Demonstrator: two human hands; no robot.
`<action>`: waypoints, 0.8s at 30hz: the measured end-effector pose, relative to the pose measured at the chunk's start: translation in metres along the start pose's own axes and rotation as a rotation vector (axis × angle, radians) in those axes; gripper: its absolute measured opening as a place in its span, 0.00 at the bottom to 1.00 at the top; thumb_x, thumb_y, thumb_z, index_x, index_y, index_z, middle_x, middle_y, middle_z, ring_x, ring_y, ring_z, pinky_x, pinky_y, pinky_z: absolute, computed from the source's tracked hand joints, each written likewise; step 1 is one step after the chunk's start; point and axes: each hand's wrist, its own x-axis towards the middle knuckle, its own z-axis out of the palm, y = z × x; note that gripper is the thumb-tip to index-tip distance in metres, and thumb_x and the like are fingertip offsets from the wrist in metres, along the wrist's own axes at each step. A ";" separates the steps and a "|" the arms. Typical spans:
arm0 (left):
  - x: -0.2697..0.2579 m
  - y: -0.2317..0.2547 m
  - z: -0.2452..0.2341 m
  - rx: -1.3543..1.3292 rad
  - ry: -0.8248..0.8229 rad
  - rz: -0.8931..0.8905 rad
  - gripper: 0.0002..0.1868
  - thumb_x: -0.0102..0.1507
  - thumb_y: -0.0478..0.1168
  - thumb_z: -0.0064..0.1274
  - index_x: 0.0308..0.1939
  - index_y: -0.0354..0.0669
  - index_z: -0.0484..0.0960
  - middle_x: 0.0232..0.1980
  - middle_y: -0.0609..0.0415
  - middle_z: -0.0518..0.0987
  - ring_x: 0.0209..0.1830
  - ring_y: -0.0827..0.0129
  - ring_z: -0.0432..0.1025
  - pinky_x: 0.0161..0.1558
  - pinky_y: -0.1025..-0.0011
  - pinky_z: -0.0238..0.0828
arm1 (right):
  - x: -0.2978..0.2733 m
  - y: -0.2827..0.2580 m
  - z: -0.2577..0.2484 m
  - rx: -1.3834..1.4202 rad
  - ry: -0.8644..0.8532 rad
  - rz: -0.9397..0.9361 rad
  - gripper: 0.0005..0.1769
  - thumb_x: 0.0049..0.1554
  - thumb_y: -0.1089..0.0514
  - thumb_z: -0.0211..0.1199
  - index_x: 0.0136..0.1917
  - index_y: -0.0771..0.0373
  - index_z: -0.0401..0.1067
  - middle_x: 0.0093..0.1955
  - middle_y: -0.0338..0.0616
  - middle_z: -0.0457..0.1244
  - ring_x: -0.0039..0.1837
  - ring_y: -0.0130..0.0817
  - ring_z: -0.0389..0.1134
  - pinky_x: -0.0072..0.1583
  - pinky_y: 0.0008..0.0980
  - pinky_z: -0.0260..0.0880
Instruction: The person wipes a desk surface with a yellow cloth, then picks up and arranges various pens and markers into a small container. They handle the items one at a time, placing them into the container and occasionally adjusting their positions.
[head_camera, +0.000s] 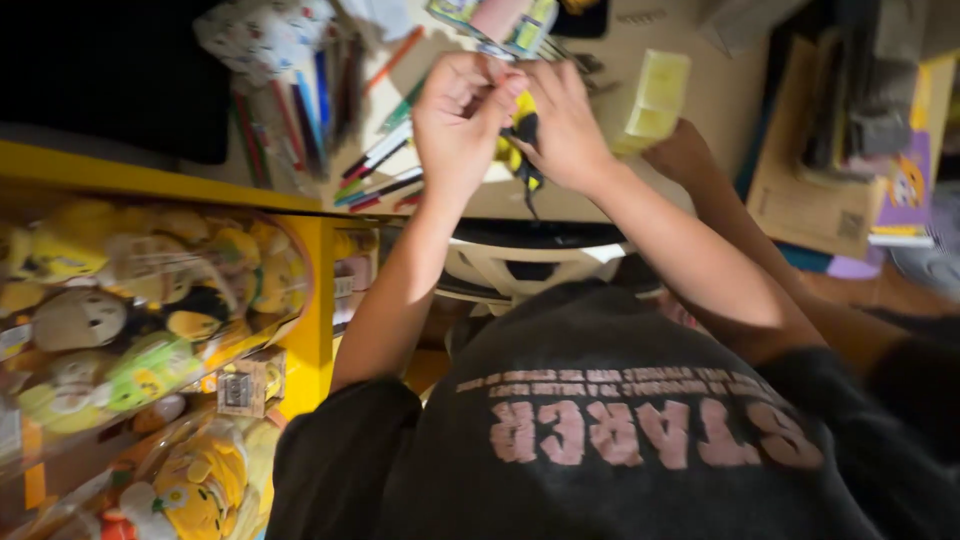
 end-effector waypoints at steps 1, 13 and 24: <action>-0.005 0.007 0.002 0.033 -0.034 0.026 0.11 0.76 0.27 0.64 0.58 0.36 0.78 0.50 0.48 0.86 0.42 0.72 0.79 0.44 0.75 0.79 | -0.003 0.000 -0.002 0.014 -0.004 0.030 0.36 0.55 0.62 0.75 0.74 0.67 0.68 0.72 0.55 0.60 0.69 0.63 0.58 0.72 0.53 0.61; -0.017 -0.015 -0.005 0.343 0.166 -0.210 0.24 0.82 0.51 0.39 0.79 0.44 0.66 0.65 0.46 0.77 0.53 0.57 0.73 0.52 0.59 0.73 | 0.004 0.031 0.008 0.557 0.204 0.173 0.21 0.68 0.70 0.60 0.73 0.70 0.67 0.71 0.54 0.63 0.74 0.49 0.66 0.76 0.45 0.65; -0.027 -0.025 -0.017 -0.217 0.117 -0.573 0.14 0.74 0.36 0.54 0.63 0.40 0.73 0.54 0.55 0.78 0.45 0.76 0.77 0.43 0.72 0.76 | -0.006 0.035 0.027 0.805 0.159 0.288 0.17 0.72 0.65 0.57 0.73 0.69 0.65 0.64 0.45 0.67 0.67 0.35 0.70 0.71 0.37 0.73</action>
